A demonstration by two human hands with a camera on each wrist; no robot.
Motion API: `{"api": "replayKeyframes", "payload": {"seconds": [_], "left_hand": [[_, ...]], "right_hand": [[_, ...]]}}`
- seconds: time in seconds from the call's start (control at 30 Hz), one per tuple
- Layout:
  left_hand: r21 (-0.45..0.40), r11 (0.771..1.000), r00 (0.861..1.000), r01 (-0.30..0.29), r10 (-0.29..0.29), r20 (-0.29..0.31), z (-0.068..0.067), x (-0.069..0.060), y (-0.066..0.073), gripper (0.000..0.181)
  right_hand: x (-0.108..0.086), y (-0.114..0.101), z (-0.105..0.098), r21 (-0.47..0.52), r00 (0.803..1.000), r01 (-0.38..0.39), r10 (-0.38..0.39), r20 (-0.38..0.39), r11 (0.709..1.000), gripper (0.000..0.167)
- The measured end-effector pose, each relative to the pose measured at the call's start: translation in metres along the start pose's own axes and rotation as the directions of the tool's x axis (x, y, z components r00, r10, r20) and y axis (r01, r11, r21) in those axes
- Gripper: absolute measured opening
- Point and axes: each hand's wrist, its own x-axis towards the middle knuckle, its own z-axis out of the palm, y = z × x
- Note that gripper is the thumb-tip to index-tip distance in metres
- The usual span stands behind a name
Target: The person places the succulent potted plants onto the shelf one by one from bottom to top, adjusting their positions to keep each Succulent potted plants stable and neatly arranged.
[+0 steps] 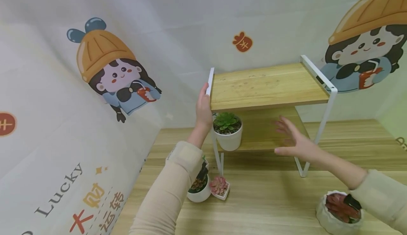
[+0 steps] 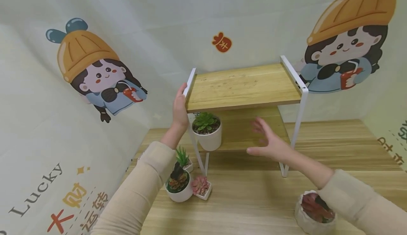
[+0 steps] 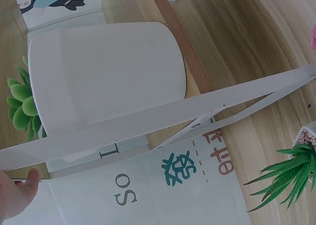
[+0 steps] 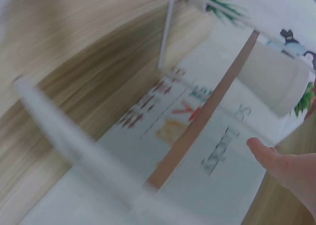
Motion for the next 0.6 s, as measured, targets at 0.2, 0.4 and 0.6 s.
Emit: {"api": "replayKeyframes", "payload": {"seconds": [0.2, 0.4, 0.6], "left_hand": [[-0.009, 1.000, 1.000, 0.003, -0.003, 0.005, 0.000, -0.001, -0.001, 0.060], [-0.011, 1.000, 1.000, 0.007, -0.007, -0.003, -0.001, -0.001, -0.002, 0.060], [-0.011, 1.000, 1.000, 0.007, -0.007, -0.006, 0.000, 0.000, -0.002, 0.060]], "right_hand": [[-0.054, 0.023, -0.024, -0.020, 0.958, 0.285, -0.285, -0.043, 0.958, 0.097], [-0.104, 0.044, -0.039, -0.111, 0.963, 0.249, -0.258, -0.079, 0.962, 0.100], [-0.145, 0.077, -0.035, -0.247, 0.979, 0.107, -0.145, -0.142, 0.963, 0.096]]}}
